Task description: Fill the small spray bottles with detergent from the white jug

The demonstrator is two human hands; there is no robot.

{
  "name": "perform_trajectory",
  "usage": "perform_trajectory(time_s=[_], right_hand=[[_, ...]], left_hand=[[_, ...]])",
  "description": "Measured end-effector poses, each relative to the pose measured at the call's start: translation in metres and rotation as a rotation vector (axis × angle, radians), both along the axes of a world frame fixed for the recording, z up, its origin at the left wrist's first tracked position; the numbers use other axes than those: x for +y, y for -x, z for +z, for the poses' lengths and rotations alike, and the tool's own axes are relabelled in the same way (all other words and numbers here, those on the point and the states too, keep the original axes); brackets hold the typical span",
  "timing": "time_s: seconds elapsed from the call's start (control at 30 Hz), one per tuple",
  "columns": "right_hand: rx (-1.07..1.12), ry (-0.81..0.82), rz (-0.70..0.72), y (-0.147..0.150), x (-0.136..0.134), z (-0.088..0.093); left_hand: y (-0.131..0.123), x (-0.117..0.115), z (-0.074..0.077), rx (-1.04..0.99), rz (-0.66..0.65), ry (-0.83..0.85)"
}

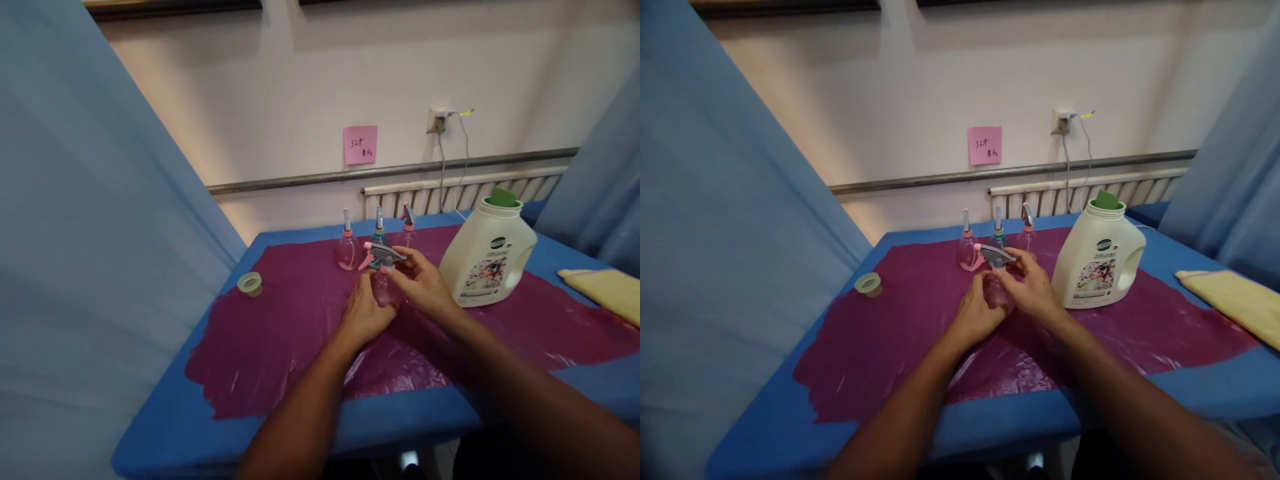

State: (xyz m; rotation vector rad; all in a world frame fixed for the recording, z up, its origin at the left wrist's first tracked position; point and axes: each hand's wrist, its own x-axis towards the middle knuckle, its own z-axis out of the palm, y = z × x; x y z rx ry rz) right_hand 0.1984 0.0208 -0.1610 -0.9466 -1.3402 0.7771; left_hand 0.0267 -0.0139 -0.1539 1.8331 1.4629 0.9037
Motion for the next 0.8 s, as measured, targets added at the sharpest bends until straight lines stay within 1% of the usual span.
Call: perform_trajectory(time_s=[0.17, 0.3, 0.37, 0.47, 0.57, 0.7, 0.8], right_hand=[[0.113, 0.02, -0.018, 0.006, -0.006, -0.005], [0.05, -0.014, -0.025, 0.005, -0.008, -0.001], [0.062, -0.01, 0.005, 0.002, -0.007, 0.001], [0.14, 0.054, 0.11, -0.003, -0.004, 0.006], [0.166, 0.07, 0.185, -0.008, 0.001, 0.013], [0.162, 0.042, 0.226, -0.012, 0.006, 0.018], [0.145, 0.052, 0.24, -0.01, 0.009, 0.015]], left_hand=[[0.0, 0.001, -0.001, -0.014, -0.018, -0.026], [0.0, -0.001, 0.002, -0.031, -0.023, -0.029], [0.0, -0.002, 0.005, -0.045, -0.034, -0.035], [0.001, -0.002, 0.007, -0.06, -0.071, -0.041], [0.002, -0.001, 0.006, -0.085, -0.092, -0.047], [0.003, 0.002, 0.001, -0.126, -0.079, -0.072], [0.003, 0.004, -0.001, -0.129, -0.096, -0.086]])
